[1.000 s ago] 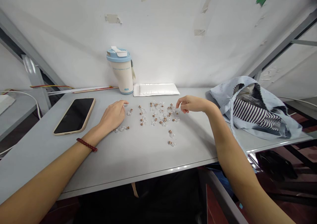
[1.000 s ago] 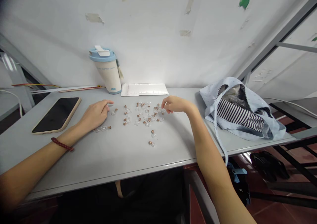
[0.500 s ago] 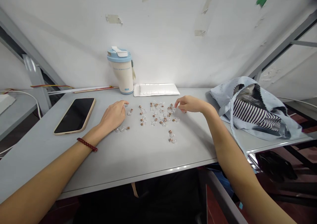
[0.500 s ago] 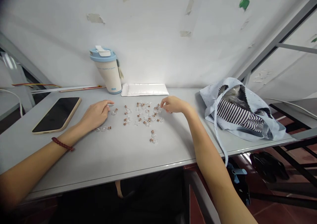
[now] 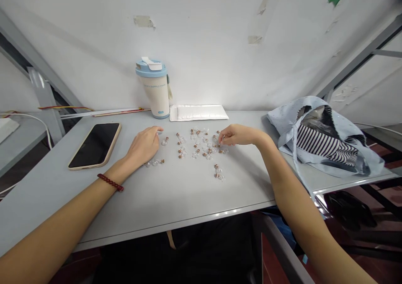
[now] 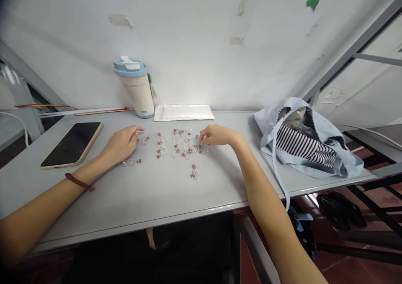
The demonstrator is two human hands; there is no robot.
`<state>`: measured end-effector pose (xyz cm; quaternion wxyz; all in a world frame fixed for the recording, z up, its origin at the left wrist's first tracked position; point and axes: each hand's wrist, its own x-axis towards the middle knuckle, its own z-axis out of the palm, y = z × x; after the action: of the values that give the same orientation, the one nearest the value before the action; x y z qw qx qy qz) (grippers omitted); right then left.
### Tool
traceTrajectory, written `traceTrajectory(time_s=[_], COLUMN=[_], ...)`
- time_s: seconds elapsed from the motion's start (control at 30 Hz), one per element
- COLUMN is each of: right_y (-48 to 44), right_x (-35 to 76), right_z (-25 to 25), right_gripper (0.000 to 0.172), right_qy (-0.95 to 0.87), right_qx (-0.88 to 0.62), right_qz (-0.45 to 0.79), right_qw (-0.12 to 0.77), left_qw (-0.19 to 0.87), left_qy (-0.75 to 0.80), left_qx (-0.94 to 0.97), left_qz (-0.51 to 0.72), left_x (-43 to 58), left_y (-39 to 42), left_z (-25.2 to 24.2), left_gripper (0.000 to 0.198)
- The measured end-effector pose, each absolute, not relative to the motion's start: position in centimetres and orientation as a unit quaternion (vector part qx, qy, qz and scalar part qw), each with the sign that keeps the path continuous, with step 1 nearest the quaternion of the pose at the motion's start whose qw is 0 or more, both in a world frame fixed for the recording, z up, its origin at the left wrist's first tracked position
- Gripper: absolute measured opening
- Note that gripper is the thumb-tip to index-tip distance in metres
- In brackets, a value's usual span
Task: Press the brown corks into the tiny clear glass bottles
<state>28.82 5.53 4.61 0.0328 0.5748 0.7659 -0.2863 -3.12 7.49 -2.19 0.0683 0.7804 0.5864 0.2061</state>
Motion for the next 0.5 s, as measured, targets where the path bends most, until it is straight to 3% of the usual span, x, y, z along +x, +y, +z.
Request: traceTrajectory(time_s=[0.27, 0.5], right_y=[5.37, 4.92], right_x=[28.86, 28.35], right_z=[4.94, 5.21], right_gripper=[0.020, 0.015], right_qy=[0.762, 0.751], right_qx=[0.571, 0.552], right_qz=[-0.305, -0.357], right_qw=[0.019, 0.069], left_qw=[0.071, 0.069], left_qy=[0.565, 0.565], left_qx=[0.785, 0.786], left_qz=[0.243, 0.242], left_x=[-3.20, -3.16], left_y=[7.72, 7.70], left_z=[-2.25, -2.25], left_gripper=[0.040, 0.038])
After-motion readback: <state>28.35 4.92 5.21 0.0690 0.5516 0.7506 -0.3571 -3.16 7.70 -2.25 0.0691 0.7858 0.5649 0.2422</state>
